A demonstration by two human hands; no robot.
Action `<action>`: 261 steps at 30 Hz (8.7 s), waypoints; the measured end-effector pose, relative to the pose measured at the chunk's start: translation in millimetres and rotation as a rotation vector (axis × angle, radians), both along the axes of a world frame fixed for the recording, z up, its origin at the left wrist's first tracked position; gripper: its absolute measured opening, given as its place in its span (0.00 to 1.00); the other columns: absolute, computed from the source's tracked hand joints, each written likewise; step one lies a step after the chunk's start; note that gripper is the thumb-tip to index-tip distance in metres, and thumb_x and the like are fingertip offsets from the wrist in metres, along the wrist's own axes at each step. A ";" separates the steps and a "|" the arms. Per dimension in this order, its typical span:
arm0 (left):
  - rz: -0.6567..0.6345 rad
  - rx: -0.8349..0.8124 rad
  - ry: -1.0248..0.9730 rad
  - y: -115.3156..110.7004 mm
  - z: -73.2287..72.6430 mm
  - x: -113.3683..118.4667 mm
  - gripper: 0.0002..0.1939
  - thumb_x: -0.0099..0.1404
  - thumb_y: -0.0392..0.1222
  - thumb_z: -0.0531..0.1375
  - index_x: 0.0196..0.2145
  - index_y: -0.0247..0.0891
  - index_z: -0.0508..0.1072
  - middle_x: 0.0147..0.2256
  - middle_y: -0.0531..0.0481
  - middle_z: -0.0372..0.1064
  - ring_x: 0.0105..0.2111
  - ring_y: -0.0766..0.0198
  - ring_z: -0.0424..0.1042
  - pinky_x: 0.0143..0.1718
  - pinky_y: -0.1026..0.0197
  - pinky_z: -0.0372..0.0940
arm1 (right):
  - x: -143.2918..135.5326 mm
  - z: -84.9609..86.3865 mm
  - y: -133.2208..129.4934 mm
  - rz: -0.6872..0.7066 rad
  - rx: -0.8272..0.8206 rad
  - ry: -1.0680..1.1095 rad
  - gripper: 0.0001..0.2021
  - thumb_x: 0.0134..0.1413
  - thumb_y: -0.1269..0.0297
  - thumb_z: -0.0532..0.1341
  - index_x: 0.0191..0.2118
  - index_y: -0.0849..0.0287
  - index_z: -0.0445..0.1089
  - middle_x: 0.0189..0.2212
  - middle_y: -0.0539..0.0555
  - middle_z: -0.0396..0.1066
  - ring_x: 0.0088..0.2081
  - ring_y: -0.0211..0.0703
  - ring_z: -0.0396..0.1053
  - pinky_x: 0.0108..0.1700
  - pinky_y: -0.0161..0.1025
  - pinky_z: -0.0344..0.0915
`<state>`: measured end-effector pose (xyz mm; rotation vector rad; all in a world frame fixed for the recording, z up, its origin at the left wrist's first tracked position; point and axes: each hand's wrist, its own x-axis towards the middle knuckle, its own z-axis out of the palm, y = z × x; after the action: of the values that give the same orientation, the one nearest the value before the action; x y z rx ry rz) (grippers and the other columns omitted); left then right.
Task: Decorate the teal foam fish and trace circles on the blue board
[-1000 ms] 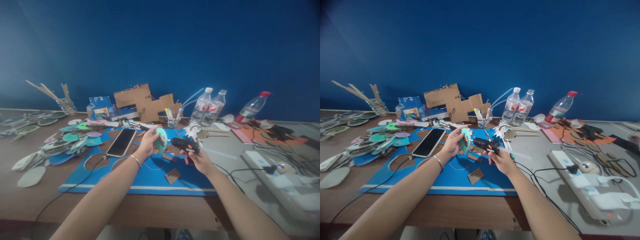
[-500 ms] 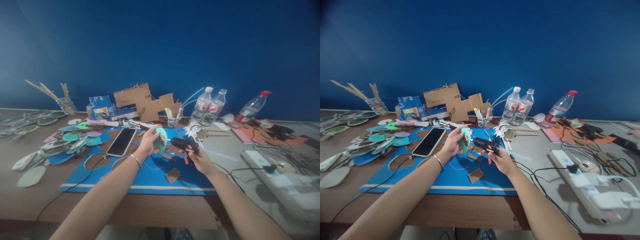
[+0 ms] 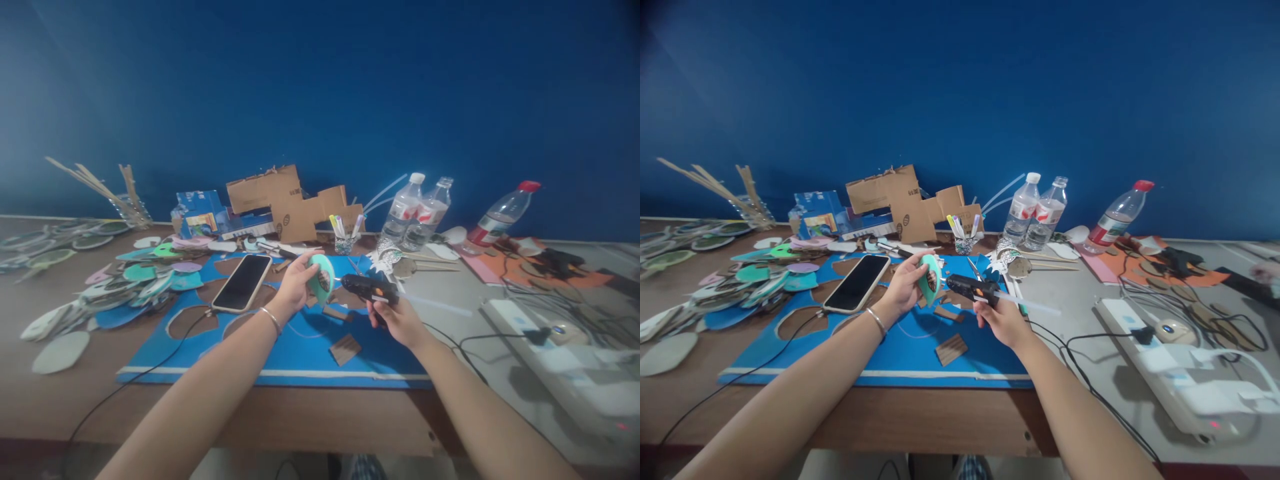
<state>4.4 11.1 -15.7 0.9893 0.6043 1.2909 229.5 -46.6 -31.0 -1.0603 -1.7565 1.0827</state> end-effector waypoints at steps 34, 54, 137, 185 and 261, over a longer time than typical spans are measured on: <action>-0.034 -0.005 0.023 -0.4 -1.6 0.8 0.20 0.53 0.40 0.64 0.44 0.37 0.69 0.29 0.51 0.69 0.24 0.69 0.68 0.27 0.65 0.65 | 0.6 7.1 -2.5 0.036 -0.020 0.171 0.25 0.51 0.42 0.54 0.37 0.63 0.68 0.16 0.50 0.63 0.18 0.36 0.60 0.20 0.34 0.54; -0.066 -0.013 0.039 -1.7 0.2 0.8 0.19 0.53 0.39 0.64 0.44 0.36 0.70 0.30 0.50 0.69 0.25 0.70 0.68 0.29 0.66 0.64 | -0.8 2.2 0.6 -0.013 -0.018 0.210 0.23 0.52 0.44 0.54 0.29 0.63 0.68 0.15 0.52 0.65 0.17 0.37 0.63 0.20 0.34 0.59; -0.091 -0.029 0.008 -2.3 2.6 -0.3 0.20 0.53 0.38 0.63 0.45 0.36 0.69 0.27 0.52 0.68 0.23 0.70 0.67 0.27 0.66 0.64 | -1.3 7.7 -3.2 -0.064 0.024 0.017 0.21 0.55 0.45 0.50 0.27 0.59 0.63 0.14 0.50 0.64 0.19 0.38 0.63 0.22 0.34 0.59; 0.162 -0.140 -0.223 12.7 -6.7 -8.7 0.16 0.50 0.37 0.65 0.37 0.36 0.69 0.26 0.53 0.71 0.25 0.69 0.70 0.28 0.66 0.66 | 99.7 27.0 -8.7 -0.840 -0.019 -1.365 0.16 0.52 0.61 0.55 0.44 0.64 0.66 0.40 0.71 0.67 0.45 0.67 0.64 0.38 0.55 0.58; 0.072 0.027 0.165 -3.4 -2.0 8.0 0.17 0.52 0.41 0.64 0.40 0.38 0.70 0.33 0.51 0.68 0.30 0.68 0.69 0.32 0.65 0.67 | -63.0 10.6 9.7 -0.457 0.298 0.001 0.10 0.51 0.58 0.57 0.28 0.57 0.69 0.25 0.51 0.72 0.27 0.42 0.69 0.30 0.37 0.65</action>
<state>12.4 7.7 -17.7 1.1122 0.7572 1.2916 166.5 -36.9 -20.3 -1.1894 -1.5112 0.5226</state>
